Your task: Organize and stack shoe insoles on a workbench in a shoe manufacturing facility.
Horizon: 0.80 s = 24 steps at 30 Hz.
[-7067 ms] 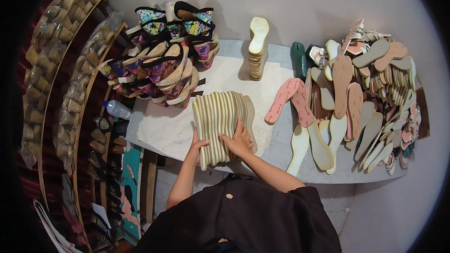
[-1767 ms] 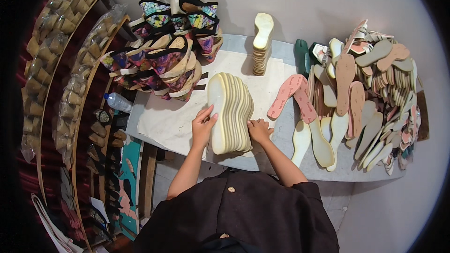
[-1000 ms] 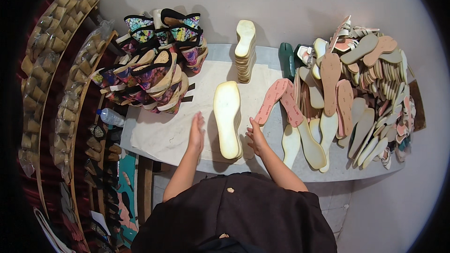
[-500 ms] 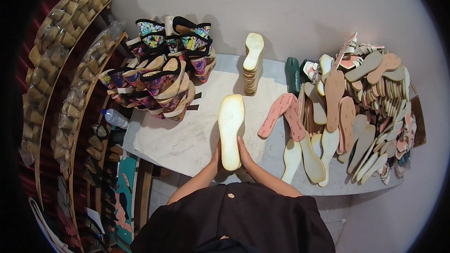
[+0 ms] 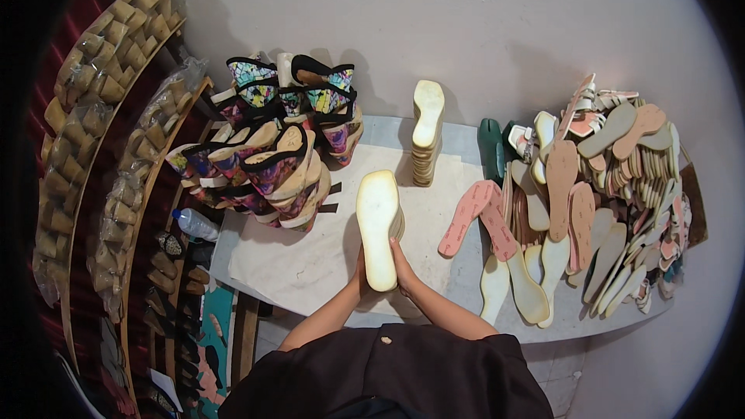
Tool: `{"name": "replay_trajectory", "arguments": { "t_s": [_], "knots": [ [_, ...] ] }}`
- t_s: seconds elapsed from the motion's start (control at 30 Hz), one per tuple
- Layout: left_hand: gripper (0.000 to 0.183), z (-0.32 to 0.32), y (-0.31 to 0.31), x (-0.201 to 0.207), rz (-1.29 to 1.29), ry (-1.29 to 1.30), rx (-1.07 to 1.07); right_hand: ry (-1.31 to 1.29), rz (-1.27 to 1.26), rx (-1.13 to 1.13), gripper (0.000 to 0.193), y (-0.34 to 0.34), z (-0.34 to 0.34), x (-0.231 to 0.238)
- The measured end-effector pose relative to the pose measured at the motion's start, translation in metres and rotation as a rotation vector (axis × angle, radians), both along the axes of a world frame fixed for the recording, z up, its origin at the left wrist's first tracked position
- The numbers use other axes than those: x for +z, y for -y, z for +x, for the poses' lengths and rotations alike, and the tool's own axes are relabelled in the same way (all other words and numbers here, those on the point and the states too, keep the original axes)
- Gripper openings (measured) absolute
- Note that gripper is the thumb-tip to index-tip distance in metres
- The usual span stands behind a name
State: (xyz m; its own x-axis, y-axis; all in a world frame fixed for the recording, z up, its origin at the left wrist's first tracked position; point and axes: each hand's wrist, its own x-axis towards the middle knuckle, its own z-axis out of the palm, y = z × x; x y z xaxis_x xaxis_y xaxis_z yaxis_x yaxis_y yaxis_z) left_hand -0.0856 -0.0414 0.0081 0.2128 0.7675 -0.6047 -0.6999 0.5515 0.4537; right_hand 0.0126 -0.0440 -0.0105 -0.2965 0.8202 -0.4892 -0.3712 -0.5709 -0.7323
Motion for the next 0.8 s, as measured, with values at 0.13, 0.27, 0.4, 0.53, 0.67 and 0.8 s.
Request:
{"name": "replay_trajectory", "arguments": {
  "t_s": [0.13, 0.27, 0.4, 0.53, 0.67, 0.8],
  "knots": [
    [0.042, -0.016, -0.036, -0.006, 0.137, -0.086, -0.045, 0.006, 0.016, -0.012, 0.071, -0.032, -0.014, 0.015],
    [0.046, -0.026, -0.091, -0.030, 0.261, -0.150, -0.052, 0.039, 0.056, -0.047, 0.070, -0.074, -0.024, 0.025],
    [0.046, -0.028, -0.142, -0.032, 0.311, -0.184, -0.094, 0.015, 0.100, -0.123, 0.069, -0.120, -0.030, 0.028],
    [0.072, -0.034, -0.191, -0.036, 0.385, -0.282, -0.264, -0.015, 0.094, -0.182, 0.068, -0.166, -0.033, 0.022],
    [0.047, -0.030, -0.230, -0.032, 0.319, -0.202, -0.148, 0.019, 0.085, -0.207, 0.068, -0.207, -0.033, 0.017],
    [0.043, -0.026, -0.260, -0.024, 0.385, -0.211, -0.133, 0.034, 0.102, -0.274, 0.061, -0.242, -0.031, 0.012]
  ]
}}
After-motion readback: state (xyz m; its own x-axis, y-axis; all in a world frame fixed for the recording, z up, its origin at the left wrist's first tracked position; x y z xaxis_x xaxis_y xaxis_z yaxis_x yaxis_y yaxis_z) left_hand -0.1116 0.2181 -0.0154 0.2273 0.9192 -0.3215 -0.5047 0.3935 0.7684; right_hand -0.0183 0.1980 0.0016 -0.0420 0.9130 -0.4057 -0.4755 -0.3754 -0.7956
